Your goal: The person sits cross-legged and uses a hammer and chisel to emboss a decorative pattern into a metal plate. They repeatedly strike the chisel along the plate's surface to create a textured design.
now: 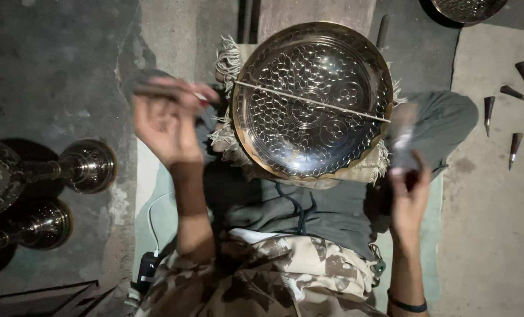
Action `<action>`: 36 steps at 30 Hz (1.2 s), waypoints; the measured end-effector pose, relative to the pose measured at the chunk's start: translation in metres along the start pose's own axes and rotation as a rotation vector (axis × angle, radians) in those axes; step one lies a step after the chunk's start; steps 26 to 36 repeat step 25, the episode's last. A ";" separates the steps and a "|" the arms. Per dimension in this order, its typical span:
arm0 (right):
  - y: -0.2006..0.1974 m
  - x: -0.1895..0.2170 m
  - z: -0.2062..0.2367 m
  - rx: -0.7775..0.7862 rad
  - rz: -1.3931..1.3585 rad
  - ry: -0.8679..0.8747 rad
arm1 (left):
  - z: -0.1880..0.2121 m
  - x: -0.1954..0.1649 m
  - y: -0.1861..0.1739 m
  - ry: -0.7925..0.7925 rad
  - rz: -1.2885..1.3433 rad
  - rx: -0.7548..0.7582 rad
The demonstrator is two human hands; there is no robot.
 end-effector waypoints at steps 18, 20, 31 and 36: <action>0.056 0.061 0.090 0.664 0.445 -0.275 | 0.063 0.048 0.125 -0.457 -0.319 0.450; 0.024 0.085 0.078 0.307 0.452 -0.494 | 0.063 0.044 0.124 -0.421 -0.391 0.460; -0.019 0.086 0.058 0.079 0.279 -0.432 | 0.063 0.062 0.143 -0.434 -0.520 0.586; -0.019 0.086 0.058 0.079 0.279 -0.432 | 0.063 0.062 0.143 -0.434 -0.520 0.586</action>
Point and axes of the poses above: each hand's wrist, its own z-axis away from the middle knuckle, its own y-axis out of the palm, x = y × z, the point moved 10 cm from there along -z, towards the middle knuckle, and after that the axes turned 6 degrees about z, right-handed, at the moved point
